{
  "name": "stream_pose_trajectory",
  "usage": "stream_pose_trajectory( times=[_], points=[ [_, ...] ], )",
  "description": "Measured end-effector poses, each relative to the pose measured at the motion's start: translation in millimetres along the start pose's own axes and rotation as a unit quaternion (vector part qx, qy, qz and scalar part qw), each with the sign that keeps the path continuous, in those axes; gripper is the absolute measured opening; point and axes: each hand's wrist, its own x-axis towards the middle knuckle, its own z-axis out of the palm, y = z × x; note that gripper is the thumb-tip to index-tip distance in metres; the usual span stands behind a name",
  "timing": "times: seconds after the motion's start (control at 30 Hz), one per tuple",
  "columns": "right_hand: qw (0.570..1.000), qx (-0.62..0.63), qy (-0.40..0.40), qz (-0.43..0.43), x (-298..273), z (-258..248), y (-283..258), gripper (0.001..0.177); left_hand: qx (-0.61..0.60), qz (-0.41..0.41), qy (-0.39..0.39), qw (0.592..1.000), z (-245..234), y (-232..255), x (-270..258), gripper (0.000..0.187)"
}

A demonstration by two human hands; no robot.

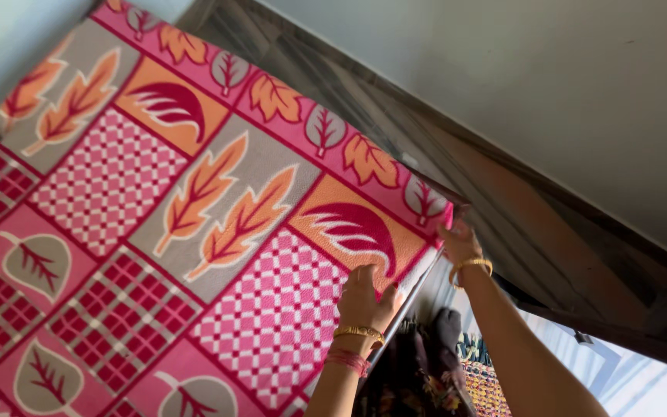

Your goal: The person folds a large patterned blanket on a wooden table. They align the edges, fold the blanket in half lengthwise, then fold it again to create a compact rectangular shape.

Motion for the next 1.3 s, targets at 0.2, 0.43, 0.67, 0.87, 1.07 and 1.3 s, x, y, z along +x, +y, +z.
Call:
stream_pose_trajectory(
  times=[0.2,0.43,0.67,0.87,1.07,1.3],
  points=[
    [0.986,-0.135,0.004,-0.099,48,14,-12,0.061,0.005,-0.087,-0.019,0.996,13,-5,38,0.059],
    [0.958,-0.271,0.030,-0.090,18,-4,-44,0.059,0.054,-0.152,-0.115,0.980,31,-1,76,0.081],
    [0.849,-0.397,0.039,-0.347,2,-2,-105,0.074,0.148,-0.200,-0.155,0.956,49,14,115,0.086],
    [0.781,-0.273,-0.195,-0.526,25,87,-179,0.079,0.146,-0.293,-0.095,0.940,21,-5,190,0.130],
    [0.831,-0.314,-0.200,-0.413,66,159,-204,0.086,0.193,-0.314,-0.095,0.925,33,-7,205,0.139],
    [0.879,-0.269,-0.313,-0.238,87,157,-217,0.051,0.184,-0.314,-0.121,0.924,26,-5,208,0.138]
  ],
)
